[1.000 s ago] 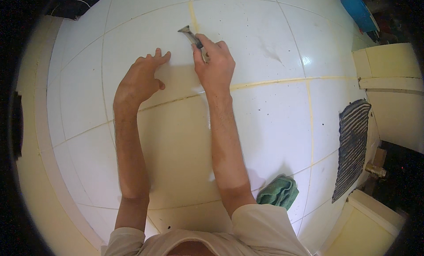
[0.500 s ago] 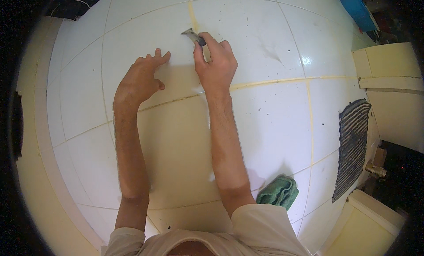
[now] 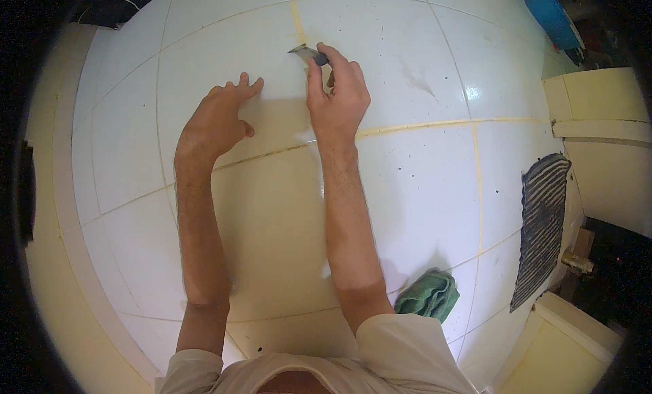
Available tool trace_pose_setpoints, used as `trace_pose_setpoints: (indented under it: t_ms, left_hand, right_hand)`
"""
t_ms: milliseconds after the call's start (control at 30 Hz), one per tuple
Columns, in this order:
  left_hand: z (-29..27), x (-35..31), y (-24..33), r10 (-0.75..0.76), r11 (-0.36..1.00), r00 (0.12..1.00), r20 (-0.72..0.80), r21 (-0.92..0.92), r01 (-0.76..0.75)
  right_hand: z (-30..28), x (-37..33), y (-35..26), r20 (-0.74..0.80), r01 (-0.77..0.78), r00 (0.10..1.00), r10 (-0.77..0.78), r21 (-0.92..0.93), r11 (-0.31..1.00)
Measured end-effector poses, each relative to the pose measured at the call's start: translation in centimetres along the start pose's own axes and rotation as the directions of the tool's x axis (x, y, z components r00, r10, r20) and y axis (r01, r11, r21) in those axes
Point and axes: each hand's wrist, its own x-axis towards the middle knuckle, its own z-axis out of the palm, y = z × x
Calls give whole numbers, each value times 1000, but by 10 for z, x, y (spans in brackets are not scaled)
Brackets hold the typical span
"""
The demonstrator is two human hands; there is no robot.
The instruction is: The person uses a hand scraper to remove debris from the grout lines between floor tiles.
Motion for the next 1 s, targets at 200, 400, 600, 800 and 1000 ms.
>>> trace_pose_setpoints:
  t_ms: [200,400,600,800,1000]
  left_hand:
    - [3,3,-2,-1,1000,1000,1,-2,1]
    - [5,1,-3,17,1000,999,-36,-15,-17]
    - [8,4,1,17,1000,1000,-26,-12,-17]
    - [2,-2,-2,-1,1000,999,-35,-12,0]
    - [2,2,0,9,1000,1000,2,-25,-9]
  right_hand:
    - [-5,1,-9,-66,36,997,-34,42,998]
    - [0,0,-7,-5,-43,999,45,209,977]
    - [0,1,7,173,-90,983,55,205,975]
    - [-5,1,-14,248,-280,949,195,378,883]
    - [1,3,-9,63,-192,980,188,538,821]
